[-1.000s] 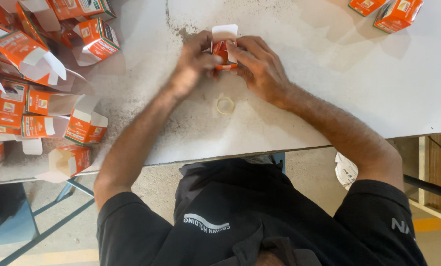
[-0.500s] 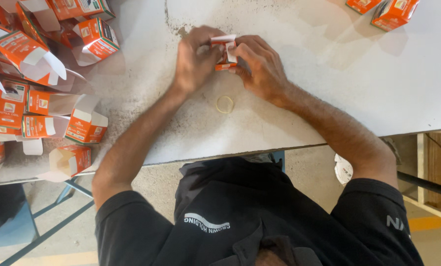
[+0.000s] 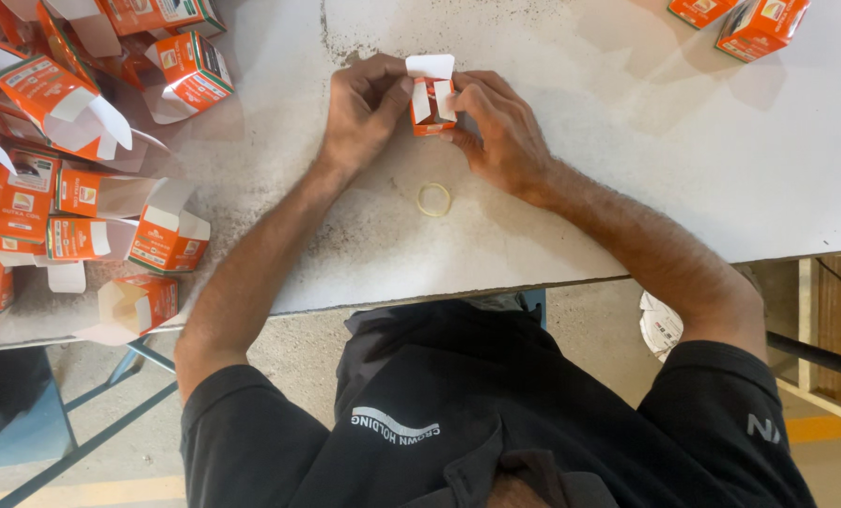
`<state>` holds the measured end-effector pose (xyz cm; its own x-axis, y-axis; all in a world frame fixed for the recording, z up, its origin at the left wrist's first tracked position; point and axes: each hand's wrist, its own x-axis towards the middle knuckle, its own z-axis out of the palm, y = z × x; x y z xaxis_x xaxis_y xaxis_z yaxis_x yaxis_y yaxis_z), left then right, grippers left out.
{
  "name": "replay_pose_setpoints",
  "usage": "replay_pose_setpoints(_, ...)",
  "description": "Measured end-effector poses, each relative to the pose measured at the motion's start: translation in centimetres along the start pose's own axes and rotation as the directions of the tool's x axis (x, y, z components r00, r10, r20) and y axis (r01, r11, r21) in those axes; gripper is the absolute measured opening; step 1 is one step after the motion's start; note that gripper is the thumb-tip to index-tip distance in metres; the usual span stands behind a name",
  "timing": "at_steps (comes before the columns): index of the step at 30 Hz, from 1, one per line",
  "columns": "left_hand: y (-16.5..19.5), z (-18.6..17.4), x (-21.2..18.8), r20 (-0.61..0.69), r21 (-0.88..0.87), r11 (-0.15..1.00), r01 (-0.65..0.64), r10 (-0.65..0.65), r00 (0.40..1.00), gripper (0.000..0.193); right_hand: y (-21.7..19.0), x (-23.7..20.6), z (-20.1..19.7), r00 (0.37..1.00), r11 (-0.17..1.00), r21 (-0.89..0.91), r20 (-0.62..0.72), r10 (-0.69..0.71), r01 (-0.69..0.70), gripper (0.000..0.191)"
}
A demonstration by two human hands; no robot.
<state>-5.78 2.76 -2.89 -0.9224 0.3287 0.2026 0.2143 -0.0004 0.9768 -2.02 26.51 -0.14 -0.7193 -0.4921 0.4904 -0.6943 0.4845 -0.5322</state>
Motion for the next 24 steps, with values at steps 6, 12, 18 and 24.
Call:
replay_pose_setpoints(6, 0.6, 1.7, 0.2, -0.026, 0.216, 0.966, -0.142, 0.151, 0.988, 0.014, 0.0, 0.1, -0.2, 1.000, 0.999, -0.026, 0.007, -0.025, 0.025, 0.036)
replay_pose_setpoints(12, 3.2, 1.3, -0.2, 0.239, 0.430, 0.749, -0.504, 0.444, 0.864, 0.026, 0.2, -0.4, -0.2, 0.989, 0.981, 0.122, 0.005, 0.151, -0.151, 0.047)
replay_pose_setpoints(18, 2.7, 0.7, -1.0, 0.319, 0.569, 0.629, -0.531, 0.426, 0.847, 0.033, 0.9, -0.6, 0.5, 0.992, 0.984, 0.130, -0.017, 0.125, -0.121, 0.051)
replay_pose_setpoints(24, 1.5, 1.6, -0.8, 0.246, 0.530, 0.732, -0.428, 0.350, 0.904, 0.016, 1.0, -0.4, 0.4, 0.995, 0.984, 0.146, -0.007, 0.099, -0.097, 0.053)
